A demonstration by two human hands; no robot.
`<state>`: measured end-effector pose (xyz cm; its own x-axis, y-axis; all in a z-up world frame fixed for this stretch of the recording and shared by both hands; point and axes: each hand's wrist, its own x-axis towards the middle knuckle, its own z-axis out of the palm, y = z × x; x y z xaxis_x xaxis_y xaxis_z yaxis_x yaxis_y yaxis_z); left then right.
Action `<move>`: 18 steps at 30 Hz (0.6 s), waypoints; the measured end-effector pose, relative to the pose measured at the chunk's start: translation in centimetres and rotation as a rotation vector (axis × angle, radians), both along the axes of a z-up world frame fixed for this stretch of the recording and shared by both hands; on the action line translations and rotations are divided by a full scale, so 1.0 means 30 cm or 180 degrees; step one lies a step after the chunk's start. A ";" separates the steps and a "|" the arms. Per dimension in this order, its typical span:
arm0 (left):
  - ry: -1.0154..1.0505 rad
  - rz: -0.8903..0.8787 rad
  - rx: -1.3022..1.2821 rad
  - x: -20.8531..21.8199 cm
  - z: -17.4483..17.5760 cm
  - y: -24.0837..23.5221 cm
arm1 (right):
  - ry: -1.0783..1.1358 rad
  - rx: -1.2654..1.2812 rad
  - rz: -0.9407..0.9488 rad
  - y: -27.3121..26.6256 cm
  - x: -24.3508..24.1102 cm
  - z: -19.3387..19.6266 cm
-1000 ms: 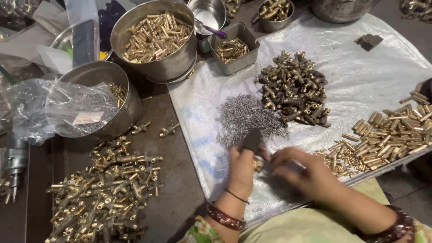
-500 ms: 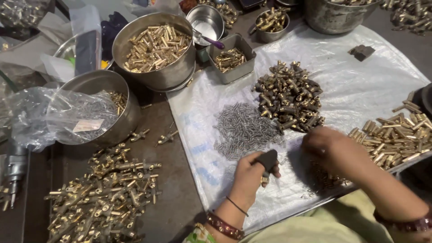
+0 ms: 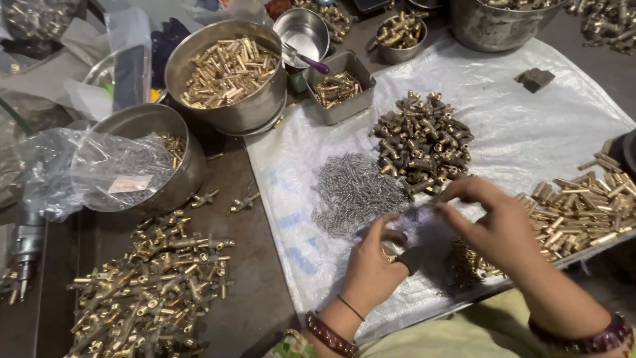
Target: Assembling small brass valve or pipe fittings by manually inserting metal pins into them at a workbench.
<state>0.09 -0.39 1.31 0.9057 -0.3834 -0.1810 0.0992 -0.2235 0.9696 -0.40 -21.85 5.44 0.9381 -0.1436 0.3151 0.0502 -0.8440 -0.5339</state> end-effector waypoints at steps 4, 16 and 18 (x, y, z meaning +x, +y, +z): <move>-0.0967 0.0136 -0.0327 -0.008 -0.102 0.002 | 0.0939 0.1063 0.0307 0.063 -0.052 0.046; -0.0942 0.0077 0.0567 0.000 -0.079 0.009 | 0.1186 -0.1278 0.1600 0.020 -0.119 -0.084; -0.0884 -0.0058 0.0698 -0.002 -0.059 0.013 | 0.1059 -0.1269 0.1528 0.039 -0.121 -0.056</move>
<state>0.04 -0.01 -0.45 0.9252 -0.3794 -0.0085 -0.1676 -0.4286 0.8878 -4.04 -20.68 3.77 0.9245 0.3768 -0.0570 0.3536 -0.9040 -0.2403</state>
